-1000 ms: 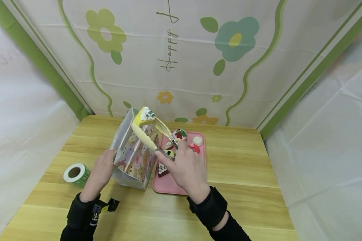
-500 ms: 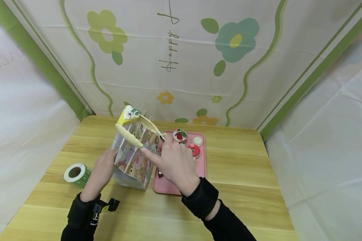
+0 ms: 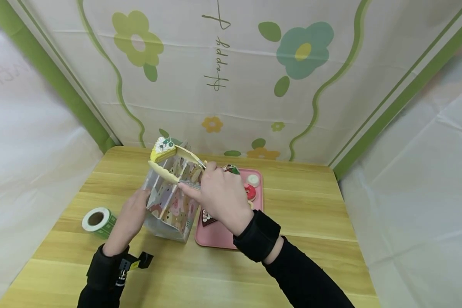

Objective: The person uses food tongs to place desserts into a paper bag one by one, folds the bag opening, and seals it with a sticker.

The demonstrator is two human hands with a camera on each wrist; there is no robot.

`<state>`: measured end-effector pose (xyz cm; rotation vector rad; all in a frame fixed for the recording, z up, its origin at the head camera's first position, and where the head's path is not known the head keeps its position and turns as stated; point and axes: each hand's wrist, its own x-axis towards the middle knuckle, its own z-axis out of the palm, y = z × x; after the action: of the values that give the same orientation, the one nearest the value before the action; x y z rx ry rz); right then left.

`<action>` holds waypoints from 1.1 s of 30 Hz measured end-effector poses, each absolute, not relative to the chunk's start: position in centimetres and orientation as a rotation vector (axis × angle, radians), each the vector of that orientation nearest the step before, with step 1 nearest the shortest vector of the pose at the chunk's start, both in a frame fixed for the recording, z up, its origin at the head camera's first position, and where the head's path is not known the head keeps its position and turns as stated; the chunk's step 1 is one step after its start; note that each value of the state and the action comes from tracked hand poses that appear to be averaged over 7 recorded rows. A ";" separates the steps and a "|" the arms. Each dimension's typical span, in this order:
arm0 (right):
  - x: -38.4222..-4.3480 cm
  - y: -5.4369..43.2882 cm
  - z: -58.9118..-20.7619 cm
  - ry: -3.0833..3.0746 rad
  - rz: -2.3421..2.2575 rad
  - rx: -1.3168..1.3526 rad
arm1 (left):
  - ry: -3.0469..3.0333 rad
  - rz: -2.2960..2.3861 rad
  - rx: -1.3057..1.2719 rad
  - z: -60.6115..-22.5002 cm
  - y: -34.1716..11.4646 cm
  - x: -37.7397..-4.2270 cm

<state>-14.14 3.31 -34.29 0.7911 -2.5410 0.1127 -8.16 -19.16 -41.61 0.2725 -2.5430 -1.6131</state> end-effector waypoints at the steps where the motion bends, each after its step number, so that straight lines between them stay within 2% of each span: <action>1: -14.1 3.2 -34.2 -2.527 0.098 0.804 | -2.544 -1.605 0.267 -41.6 -19.2 -8.1; 20: -13.2 2.5 -29.1 -2.465 -0.258 0.978 | -2.526 -1.612 0.267 -41.4 -18.9 -8.1; 33: -13.1 1.7 -28.1 -2.437 -0.293 1.033 | -2.541 -1.537 0.246 -41.7 -18.9 -8.2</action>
<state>-13.09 1.74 -28.10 1.0326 -2.4370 -0.2935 -8.19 -18.87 -41.70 0.2461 -2.5409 -1.5366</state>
